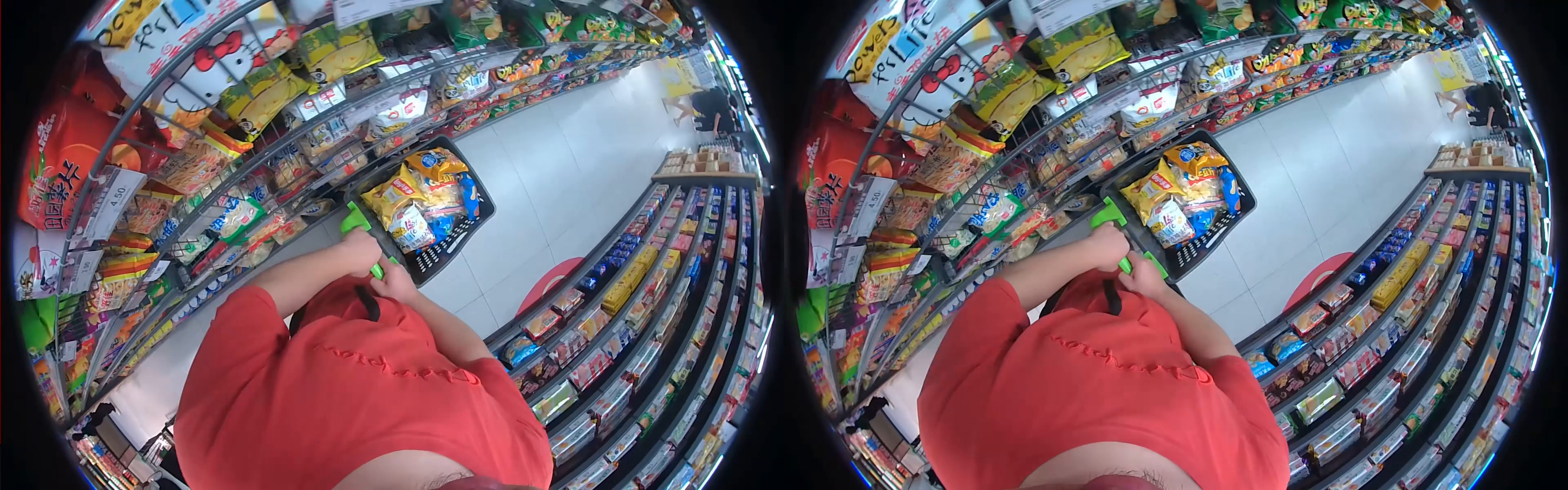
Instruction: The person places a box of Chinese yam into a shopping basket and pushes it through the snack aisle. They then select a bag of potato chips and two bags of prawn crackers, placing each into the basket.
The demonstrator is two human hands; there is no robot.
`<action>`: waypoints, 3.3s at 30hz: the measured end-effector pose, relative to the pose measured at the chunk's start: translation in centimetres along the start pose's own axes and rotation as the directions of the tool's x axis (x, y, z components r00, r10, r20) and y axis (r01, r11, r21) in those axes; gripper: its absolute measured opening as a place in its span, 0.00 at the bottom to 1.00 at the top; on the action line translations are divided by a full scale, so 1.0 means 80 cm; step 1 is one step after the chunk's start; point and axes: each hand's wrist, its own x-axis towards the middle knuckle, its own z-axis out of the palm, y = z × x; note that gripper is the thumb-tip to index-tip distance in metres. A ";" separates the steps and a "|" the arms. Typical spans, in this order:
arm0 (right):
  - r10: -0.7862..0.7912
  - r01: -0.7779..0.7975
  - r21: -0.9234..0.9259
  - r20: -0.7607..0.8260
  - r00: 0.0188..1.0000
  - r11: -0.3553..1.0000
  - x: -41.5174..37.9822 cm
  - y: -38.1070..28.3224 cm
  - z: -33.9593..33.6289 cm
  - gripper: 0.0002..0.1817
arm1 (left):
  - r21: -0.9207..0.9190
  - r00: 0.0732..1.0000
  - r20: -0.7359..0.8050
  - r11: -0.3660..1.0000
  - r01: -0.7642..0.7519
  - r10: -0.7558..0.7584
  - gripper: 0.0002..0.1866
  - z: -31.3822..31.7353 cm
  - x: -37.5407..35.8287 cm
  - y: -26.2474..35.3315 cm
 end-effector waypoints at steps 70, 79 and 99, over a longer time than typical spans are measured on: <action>-0.298 0.318 0.588 -0.135 0.945 0.744 0.236 0.018 -0.271 0.43 | -0.581 -0.077 -0.244 0.210 -0.787 -0.967 0.30 -0.143 0.173 -0.015; -0.173 0.197 0.563 -0.096 0.980 0.802 0.125 0.059 -0.273 0.36 | -0.828 0.060 -0.211 0.146 -0.542 -0.976 0.24 -0.056 0.172 0.117; 0.504 -0.531 -0.076 0.455 0.735 0.844 0.115 0.306 -0.155 0.50 | -0.929 0.536 0.347 -0.361 0.082 -0.770 0.39 0.161 0.300 0.118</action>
